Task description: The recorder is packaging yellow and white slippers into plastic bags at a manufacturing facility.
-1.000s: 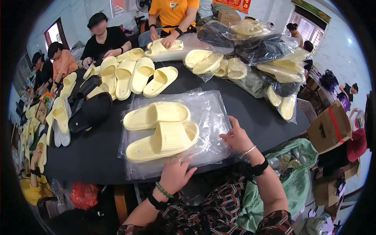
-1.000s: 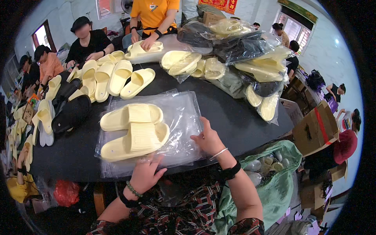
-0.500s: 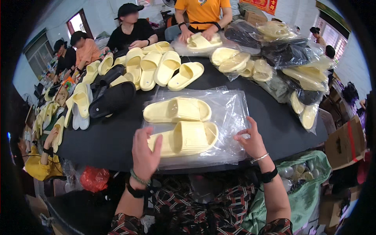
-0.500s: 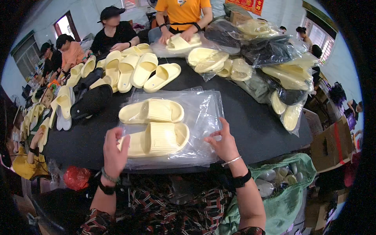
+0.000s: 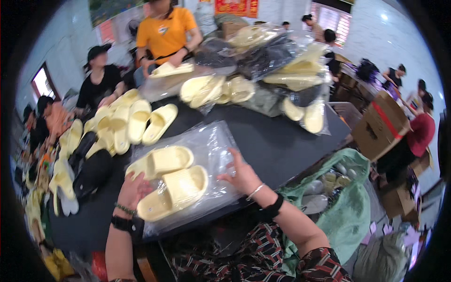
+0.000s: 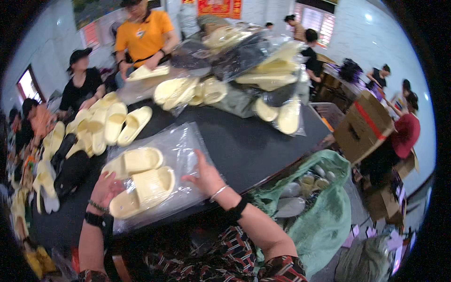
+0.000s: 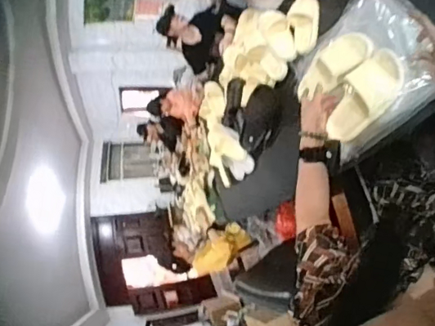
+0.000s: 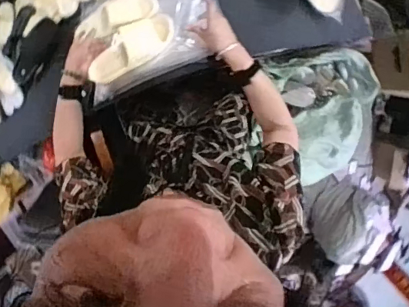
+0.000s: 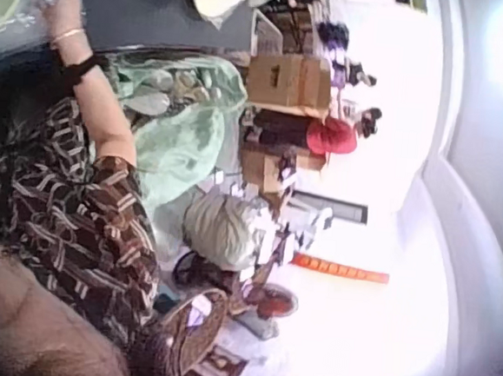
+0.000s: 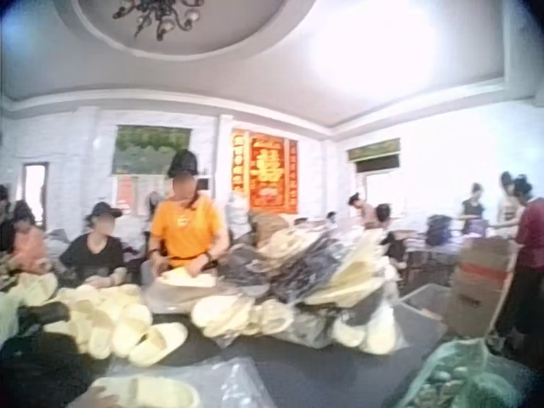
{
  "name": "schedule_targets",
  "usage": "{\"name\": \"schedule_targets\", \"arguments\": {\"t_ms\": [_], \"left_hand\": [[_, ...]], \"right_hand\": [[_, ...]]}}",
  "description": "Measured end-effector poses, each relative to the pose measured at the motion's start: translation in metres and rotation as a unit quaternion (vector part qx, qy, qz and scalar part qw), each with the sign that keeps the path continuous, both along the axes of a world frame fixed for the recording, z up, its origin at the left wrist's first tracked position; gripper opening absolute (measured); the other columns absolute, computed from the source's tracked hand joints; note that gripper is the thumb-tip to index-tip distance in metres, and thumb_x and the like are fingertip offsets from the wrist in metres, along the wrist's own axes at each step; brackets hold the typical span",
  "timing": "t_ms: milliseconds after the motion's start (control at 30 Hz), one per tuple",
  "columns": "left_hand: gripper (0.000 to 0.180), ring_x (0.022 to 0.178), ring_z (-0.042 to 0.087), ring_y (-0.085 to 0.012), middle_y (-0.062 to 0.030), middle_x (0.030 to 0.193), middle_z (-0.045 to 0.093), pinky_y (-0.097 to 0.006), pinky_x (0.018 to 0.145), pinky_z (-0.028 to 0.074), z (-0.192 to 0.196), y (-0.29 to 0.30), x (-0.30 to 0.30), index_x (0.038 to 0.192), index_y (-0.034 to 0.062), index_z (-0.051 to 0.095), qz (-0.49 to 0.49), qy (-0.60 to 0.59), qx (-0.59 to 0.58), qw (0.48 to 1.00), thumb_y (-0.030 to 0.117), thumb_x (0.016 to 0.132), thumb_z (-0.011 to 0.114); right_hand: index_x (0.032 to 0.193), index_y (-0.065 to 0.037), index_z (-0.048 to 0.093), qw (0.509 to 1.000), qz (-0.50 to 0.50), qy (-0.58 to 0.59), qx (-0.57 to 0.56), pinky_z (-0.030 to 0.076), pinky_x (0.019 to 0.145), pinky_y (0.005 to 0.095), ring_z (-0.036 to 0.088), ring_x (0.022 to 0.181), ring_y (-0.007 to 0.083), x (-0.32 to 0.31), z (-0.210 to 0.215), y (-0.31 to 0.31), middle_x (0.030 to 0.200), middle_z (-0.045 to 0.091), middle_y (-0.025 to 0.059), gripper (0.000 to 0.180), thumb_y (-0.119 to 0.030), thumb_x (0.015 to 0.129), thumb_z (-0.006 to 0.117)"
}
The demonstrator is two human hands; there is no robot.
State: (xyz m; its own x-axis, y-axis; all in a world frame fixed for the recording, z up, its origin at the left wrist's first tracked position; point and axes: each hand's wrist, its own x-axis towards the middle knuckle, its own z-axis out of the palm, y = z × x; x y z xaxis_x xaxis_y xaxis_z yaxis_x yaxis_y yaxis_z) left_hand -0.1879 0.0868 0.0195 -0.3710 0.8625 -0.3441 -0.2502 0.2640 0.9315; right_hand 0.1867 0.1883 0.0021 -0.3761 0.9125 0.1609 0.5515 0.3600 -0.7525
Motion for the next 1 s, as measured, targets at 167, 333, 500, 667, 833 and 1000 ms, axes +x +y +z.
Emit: {"name": "schedule_targets", "arguments": {"t_ms": [167, 333, 500, 667, 833, 1000], "left_hand": [[0.016, 0.067, 0.060, -0.0108, -0.0039, 0.078, 0.061, -0.027, 0.062, 0.053, 0.014, 0.008, 0.029, 0.105, 0.0044, 0.059, -0.091, 0.018, -0.016, 0.996, 0.015, 0.095, 0.064], [0.028, 0.065, 0.058, -0.0119, -0.0018, 0.072, 0.058, -0.026, 0.059, 0.049, 0.007, 0.005, 0.018, 0.120, 0.0044, 0.058, -0.039, 0.003, 0.045, 0.998, 0.007, 0.092, 0.064], [0.045, 0.060, 0.057, -0.0125, -0.0023, 0.072, 0.059, -0.027, 0.056, 0.049, 0.009, 0.008, 0.006, 0.136, 0.0051, 0.046, 0.009, -0.004, 0.091, 0.996, 0.004, 0.094, 0.061], [0.033, 0.065, 0.061, -0.0141, -0.0020, 0.073, 0.060, -0.030, 0.062, 0.052, 0.013, -0.006, -0.001, 0.126, 0.0068, 0.052, -0.009, -0.037, 0.059, 0.998, 0.014, 0.095, 0.063], [0.026, 0.069, 0.070, -0.0270, -0.0104, 0.074, 0.068, -0.030, 0.056, 0.050, 0.038, -0.017, 0.017, 0.104, 0.0091, 0.057, -0.072, -0.035, -0.015, 0.997, 0.033, 0.097, 0.062], [0.032, 0.080, 0.072, -0.0285, -0.0116, 0.082, 0.069, -0.033, 0.065, 0.056, 0.039, -0.055, 0.011, 0.121, 0.0070, 0.056, -0.089, -0.057, -0.065, 0.992, 0.030, 0.098, 0.061]], "right_hand": [[0.151, -0.004, 0.016, 0.998, 0.027, 0.015, 0.046, 0.054, 0.080, 0.0458, 0.067, 0.089, 0.0434, 0.007, -0.021, 0.001, 0.096, 0.066, 0.0254, 0.106, -0.039, 0.077, 0.082], [0.151, -0.007, 0.017, 0.997, 0.039, 0.055, 0.049, 0.054, 0.081, 0.0447, 0.067, 0.090, 0.0432, 0.005, -0.022, -0.008, 0.093, 0.067, 0.0238, 0.105, -0.040, 0.076, 0.083], [0.149, -0.007, 0.022, 0.999, 0.045, 0.018, -0.016, 0.053, 0.084, 0.0444, 0.067, 0.095, 0.0430, 0.021, -0.008, -0.002, 0.100, 0.068, 0.0228, 0.101, -0.042, 0.075, 0.083], [0.144, -0.004, 0.034, 0.992, 0.108, -0.061, 0.021, 0.053, 0.083, 0.0450, 0.066, 0.093, 0.0433, 0.015, -0.006, 0.008, 0.099, 0.068, 0.0231, 0.090, -0.047, 0.079, 0.079], [0.130, 0.003, 0.051, 0.983, 0.075, -0.106, 0.133, 0.052, 0.088, 0.0430, 0.064, 0.103, 0.0396, 0.030, 0.038, 0.041, 0.112, 0.065, 0.0237, 0.068, -0.042, 0.084, 0.075], [0.133, 0.003, 0.049, 0.960, 0.220, -0.097, 0.143, 0.045, 0.101, 0.0429, 0.055, 0.119, 0.0402, -0.006, 0.078, 0.063, 0.129, 0.055, 0.0244, 0.066, -0.038, 0.088, 0.073]]}}
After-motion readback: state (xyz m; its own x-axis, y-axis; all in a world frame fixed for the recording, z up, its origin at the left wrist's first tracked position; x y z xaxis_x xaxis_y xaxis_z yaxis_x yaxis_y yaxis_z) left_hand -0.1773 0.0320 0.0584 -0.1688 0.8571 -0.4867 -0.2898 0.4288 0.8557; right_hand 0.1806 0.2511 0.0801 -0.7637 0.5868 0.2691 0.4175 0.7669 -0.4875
